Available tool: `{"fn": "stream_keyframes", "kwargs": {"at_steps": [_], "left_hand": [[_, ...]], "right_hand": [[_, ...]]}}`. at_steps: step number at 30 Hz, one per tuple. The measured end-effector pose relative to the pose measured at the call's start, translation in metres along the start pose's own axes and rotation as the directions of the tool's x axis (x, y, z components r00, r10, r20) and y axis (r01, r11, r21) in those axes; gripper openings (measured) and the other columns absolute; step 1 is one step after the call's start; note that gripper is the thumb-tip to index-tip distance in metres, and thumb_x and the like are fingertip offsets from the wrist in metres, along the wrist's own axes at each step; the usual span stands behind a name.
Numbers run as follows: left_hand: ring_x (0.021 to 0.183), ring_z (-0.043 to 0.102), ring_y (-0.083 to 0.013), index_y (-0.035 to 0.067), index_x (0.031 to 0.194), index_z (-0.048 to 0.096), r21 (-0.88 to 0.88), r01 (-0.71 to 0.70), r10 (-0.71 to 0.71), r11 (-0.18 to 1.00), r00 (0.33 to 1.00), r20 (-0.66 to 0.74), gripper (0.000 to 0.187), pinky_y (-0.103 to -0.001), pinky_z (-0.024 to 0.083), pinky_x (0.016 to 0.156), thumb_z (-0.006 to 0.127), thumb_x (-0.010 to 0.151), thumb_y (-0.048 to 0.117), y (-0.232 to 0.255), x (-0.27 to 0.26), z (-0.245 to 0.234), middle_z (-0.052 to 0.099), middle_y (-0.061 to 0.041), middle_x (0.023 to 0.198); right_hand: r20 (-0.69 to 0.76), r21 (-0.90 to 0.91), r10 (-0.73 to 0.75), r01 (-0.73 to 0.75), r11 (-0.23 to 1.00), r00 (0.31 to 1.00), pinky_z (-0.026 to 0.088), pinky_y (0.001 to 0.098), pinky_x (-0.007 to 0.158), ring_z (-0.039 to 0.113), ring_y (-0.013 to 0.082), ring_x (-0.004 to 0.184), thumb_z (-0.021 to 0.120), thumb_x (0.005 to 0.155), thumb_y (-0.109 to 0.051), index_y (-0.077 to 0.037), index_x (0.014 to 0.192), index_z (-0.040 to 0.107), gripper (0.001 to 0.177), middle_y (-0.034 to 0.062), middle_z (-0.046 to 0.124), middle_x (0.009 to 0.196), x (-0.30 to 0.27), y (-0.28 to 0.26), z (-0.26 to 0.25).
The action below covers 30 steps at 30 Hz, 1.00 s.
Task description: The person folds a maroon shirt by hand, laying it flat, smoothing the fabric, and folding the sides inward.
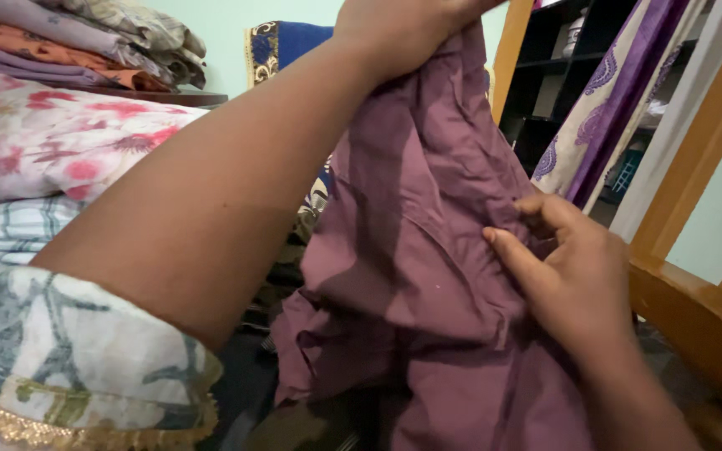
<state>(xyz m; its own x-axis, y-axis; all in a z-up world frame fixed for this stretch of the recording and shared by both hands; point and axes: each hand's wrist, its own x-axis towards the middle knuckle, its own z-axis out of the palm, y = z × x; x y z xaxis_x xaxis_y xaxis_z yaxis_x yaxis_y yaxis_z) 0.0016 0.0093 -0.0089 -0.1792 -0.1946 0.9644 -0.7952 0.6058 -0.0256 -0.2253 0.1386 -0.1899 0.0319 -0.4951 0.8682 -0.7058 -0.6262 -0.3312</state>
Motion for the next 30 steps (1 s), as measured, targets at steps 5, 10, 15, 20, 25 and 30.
{"fn": "stream_keyframes", "kwargs": {"at_steps": [5, 10, 15, 20, 25, 30], "left_hand": [[0.099, 0.076, -0.0253, 0.006, 0.116, 0.072, -0.268, -0.179, 0.244, 0.947, 0.94, 0.237, 0.068, -0.037, 0.058, 0.084, 0.069, 0.089, 0.069, 0.012, -0.011, -0.032, 0.077, -0.016, 0.106], [0.092, 0.071, -0.0208, 0.009, 0.118, 0.071, -0.421, -0.219, 0.409, 0.88, 0.8, 0.44, 0.047, -0.034, 0.056, 0.082, 0.08, 0.089, 0.044, 0.024, -0.02, -0.051, 0.075, -0.008, 0.104], [0.078, 0.067, -0.011, 0.007, 0.096, 0.076, -0.377, -0.102, 0.32, 0.921, 0.751, 0.578, 0.035, -0.027, 0.053, 0.074, 0.088, 0.083, 0.038, 0.032, -0.022, -0.056, 0.075, -0.001, 0.086], [0.077, 0.065, -0.0082, 0.007, 0.093, 0.074, -0.517, -0.016, 0.365, 0.856, 0.728, 0.581, 0.028, -0.025, 0.053, 0.073, 0.086, 0.085, 0.031, 0.029, -0.021, -0.047, 0.075, 0.001, 0.085], [0.078, 0.069, -0.0111, 0.009, 0.091, 0.074, -0.39, 0.025, 0.26, 0.921, 0.705, 0.66, 0.027, -0.027, 0.055, 0.073, 0.085, 0.083, 0.032, 0.036, -0.025, -0.056, 0.077, 0.0, 0.086], [0.086, 0.072, -0.0213, 0.015, 0.112, 0.069, 0.006, 0.193, -0.11, 0.981, 0.535, 0.838, 0.054, -0.036, 0.059, 0.077, 0.09, 0.069, 0.039, 0.045, -0.033, -0.08, 0.073, -0.007, 0.103]], "right_hand": [[0.035, 0.188, 0.015, -0.021, 0.982, 0.999, 0.047, 0.0234, 0.06, 0.06, 0.0055, 0.069, 0.081, 0.083, -0.017, 0.001, 0.098, 0.067, 0.028, 0.0023, 0.07, 0.078, 0.003, 0.017, 0.006], [0.041, 0.084, 0.161, -0.164, 0.983, 0.986, 0.045, 0.0304, 0.062, 0.059, 0.0134, 0.07, 0.077, 0.09, -0.019, -0.002, 0.097, 0.068, 0.021, 0.008, 0.071, 0.079, 0.003, 0.04, 0.014], [-0.049, -0.045, -0.236, 0.234, 0.971, 0.971, 0.049, 0.0332, 0.075, 0.063, 0.0246, 0.093, 0.08, 0.083, -0.019, -0.001, 0.091, 0.069, 0.023, 0.0146, 0.069, 0.109, 0.008, 0.069, 0.023], [-0.044, -0.265, -0.525, 0.497, 0.826, 0.85, 0.046, 0.0404, 0.093, 0.061, 0.0354, 0.109, 0.083, 0.078, -0.019, -0.009, 0.077, 0.071, 0.016, 0.0209, 0.07, 0.127, 0.018, 0.09, 0.028], [0.268, 0.239, 0.23, -0.296, 0.925, 0.936, 0.046, 0.0296, 0.066, 0.057, 0.0126, 0.072, 0.075, 0.089, -0.02, -0.002, 0.086, 0.07, 0.019, 0.0049, 0.068, 0.079, 0.017, 0.092, 0.03], [0.108, 0.112, 0.155, -0.167, 0.98, 0.982, 0.046, 0.0303, 0.065, 0.059, 0.0133, 0.071, 0.075, 0.089, -0.016, 0.0, 0.09, 0.072, 0.016, 0.0067, 0.068, 0.078, 0.01, 0.082, 0.029]]}}
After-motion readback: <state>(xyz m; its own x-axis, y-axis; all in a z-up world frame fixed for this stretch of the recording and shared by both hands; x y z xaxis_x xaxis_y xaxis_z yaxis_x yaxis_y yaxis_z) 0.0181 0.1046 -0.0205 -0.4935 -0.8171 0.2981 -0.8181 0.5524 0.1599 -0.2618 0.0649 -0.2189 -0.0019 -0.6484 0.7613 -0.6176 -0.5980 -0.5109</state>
